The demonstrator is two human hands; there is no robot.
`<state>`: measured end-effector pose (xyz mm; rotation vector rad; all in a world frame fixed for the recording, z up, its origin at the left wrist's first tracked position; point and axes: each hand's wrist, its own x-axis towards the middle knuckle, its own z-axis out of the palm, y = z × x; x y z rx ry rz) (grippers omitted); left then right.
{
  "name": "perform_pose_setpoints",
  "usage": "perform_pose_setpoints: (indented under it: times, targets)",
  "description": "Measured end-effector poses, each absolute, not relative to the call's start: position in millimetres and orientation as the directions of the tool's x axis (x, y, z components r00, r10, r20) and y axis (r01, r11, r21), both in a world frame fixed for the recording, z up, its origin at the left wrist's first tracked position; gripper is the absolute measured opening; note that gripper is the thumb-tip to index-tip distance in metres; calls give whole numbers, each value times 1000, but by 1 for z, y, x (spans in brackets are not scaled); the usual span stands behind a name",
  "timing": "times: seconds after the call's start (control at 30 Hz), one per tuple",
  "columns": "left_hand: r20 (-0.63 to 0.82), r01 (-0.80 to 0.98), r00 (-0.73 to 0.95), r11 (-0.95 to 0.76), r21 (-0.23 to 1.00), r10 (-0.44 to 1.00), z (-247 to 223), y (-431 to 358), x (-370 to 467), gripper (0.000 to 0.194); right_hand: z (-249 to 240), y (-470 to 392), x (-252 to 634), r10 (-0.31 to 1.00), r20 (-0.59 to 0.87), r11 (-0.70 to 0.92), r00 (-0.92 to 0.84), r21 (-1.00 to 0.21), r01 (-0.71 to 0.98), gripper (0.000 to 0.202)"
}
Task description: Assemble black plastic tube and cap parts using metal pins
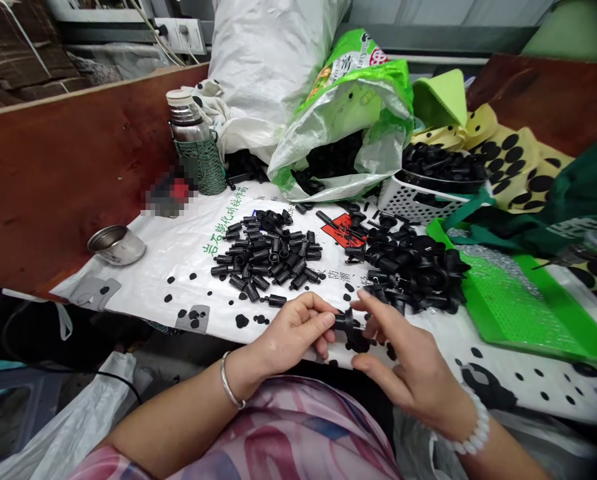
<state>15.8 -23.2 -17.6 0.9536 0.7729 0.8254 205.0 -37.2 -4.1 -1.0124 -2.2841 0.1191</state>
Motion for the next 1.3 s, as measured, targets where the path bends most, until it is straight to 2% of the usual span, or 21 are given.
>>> perform_pose_setpoints:
  times: [0.07, 0.1, 0.17, 0.27, 0.33, 0.4, 0.5, 0.57, 0.6, 0.67, 0.73, 0.77, 0.83, 0.93, 1.0, 1.03, 1.1, 1.2, 1.3]
  targets:
    - [-190, -238, 472, 332, 913, 861, -18, -24, 16, 39, -5, -36, 206, 637, 515, 754, -573, -263, 602, 47]
    - [-181, -226, 461, 312, 923, 869, -19, -25, 17, 38, -6, -36, 206, 637, 519, 756, -571, -272, 595, 40]
    - [-140, -187, 424, 238, 953, 895, -20, -28, 19, 35, -8, -35, 202, 707, 499, 700, -501, -394, 596, 30]
    - [-86, -139, 375, 148, 979, 923, -23, -32, 20, 31, -8, -36, 196, 864, 336, 500, -374, -648, 574, 26]
    - [-87, -146, 367, 150, 978, 926, -23, -32, 20, 32, -5, -38, 194, 909, 240, 403, -342, -722, 563, 28]
    - [-96, -164, 367, 167, 972, 925, -22, -32, 20, 33, -2, -39, 194, 911, 246, 402, -331, -704, 585, 32]
    - [-96, -130, 370, 154, 979, 924, -18, -32, 21, 30, 1, -41, 193, 863, 369, 505, -344, -629, 591, 40]
    - [-41, -57, 346, 64, 996, 937, -18, -34, 22, 25, 0, -41, 189, 868, 387, 496, -310, -673, 548, 34]
    - [8, -10, 329, -5, 1000, 944, -19, -36, 22, 22, 0, -41, 187, 897, 344, 441, -277, -741, 507, 31]
    - [122, 86, 297, -154, 984, 947, -22, -39, 22, 19, -1, -41, 181, 959, 161, 241, -233, -895, 375, 32]
    - [206, 151, 279, -254, 955, 938, -24, -40, 21, 17, 0, -41, 178, 969, -6, 54, -248, -971, 235, 36]
    - [225, 161, 274, -275, 948, 935, -24, -40, 21, 17, 1, -41, 177, 964, -41, 10, -261, -982, 191, 36]
    - [220, 123, 277, -262, 957, 935, -21, -39, 22, 18, 3, -41, 177, 965, -14, 35, -263, -983, 181, 35]
    - [158, 51, 259, -177, 983, 953, -14, -36, 24, 25, 5, -42, 175, 952, 218, 275, -214, -917, 288, 31]
    - [186, 126, 215, -216, 968, 959, -11, -34, 25, 30, 4, -44, 170, 909, 373, 415, -184, -842, 345, 30]
    - [234, 198, 204, -274, 941, 951, -10, -33, 24, 31, 4, -45, 167, 902, 392, 431, -180, -835, 342, 29]
    - [364, 335, 229, -424, 841, 903, -11, -32, 21, 32, 2, -47, 160, 939, 286, 330, -191, -906, 266, 28]
    - [506, 423, 326, -601, 678, 799, -14, -32, 15, 33, 1, -48, 157, 963, 5, 33, -271, -995, 97, 35]
    - [530, 435, 360, -640, 633, 768, -13, -31, 16, 35, 4, -45, 161, 950, -58, -48, -305, -998, 40, 36]
